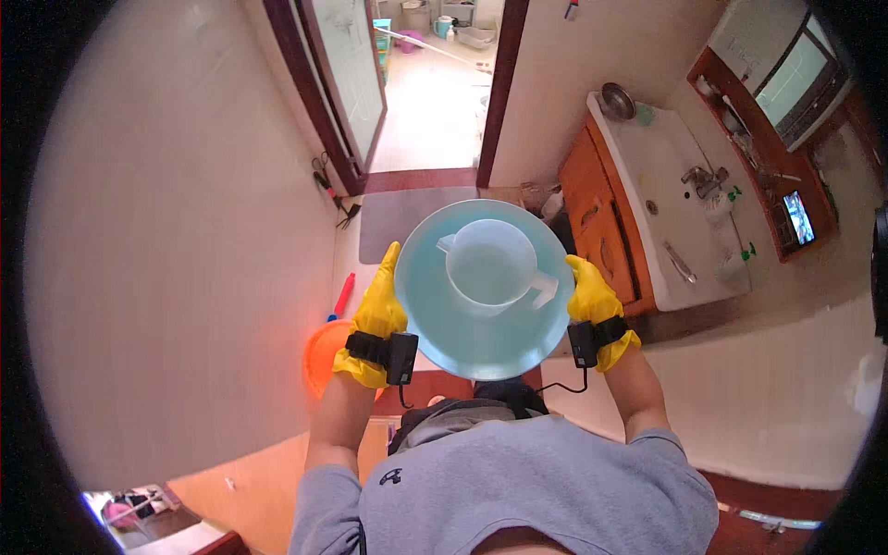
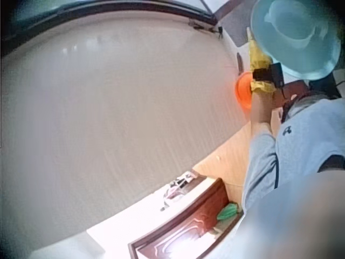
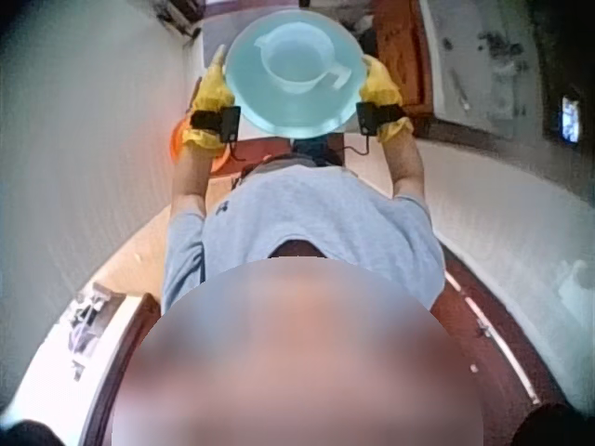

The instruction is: Cleaning a mop in a bathroom using a basin of water and a brush.

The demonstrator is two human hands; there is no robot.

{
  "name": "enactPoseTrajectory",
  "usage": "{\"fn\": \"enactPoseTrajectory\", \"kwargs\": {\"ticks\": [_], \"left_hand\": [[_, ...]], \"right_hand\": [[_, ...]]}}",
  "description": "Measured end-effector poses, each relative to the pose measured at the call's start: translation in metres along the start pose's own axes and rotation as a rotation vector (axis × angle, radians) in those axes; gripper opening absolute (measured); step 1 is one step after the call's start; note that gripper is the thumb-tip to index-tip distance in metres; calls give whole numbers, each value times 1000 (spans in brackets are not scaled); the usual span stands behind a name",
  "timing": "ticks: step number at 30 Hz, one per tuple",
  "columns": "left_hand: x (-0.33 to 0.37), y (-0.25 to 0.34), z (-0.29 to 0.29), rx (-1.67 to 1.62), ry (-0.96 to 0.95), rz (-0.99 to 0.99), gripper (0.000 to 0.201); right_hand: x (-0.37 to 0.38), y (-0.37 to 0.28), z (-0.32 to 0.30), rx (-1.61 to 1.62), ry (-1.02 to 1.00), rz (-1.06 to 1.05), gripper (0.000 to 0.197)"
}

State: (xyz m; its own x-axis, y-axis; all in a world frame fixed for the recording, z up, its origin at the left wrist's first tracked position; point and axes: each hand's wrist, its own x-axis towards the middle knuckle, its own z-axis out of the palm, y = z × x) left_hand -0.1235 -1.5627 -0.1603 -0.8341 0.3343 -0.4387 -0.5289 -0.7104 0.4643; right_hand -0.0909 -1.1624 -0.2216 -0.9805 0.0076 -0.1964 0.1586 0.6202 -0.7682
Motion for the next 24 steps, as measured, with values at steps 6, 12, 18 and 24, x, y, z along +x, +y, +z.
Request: {"fn": "enactPoseTrajectory", "kwargs": {"ticks": [6, 12, 18, 24], "left_hand": [[73, 10, -55, 1016, -35, 261, 113], [137, 55, -73, 538, 175, -19, 95], [200, 115, -38, 638, 109, 56, 112], [305, 212, -102, 1092, -80, 256, 104]], "right_hand": [[47, -20, -4, 38, 20, 63, 76], [129, -46, 11, 155, -22, 85, 65], [208, -58, 20, 119, -2, 88, 67], [331, -74, 67, 129, 61, 97, 63]]}}
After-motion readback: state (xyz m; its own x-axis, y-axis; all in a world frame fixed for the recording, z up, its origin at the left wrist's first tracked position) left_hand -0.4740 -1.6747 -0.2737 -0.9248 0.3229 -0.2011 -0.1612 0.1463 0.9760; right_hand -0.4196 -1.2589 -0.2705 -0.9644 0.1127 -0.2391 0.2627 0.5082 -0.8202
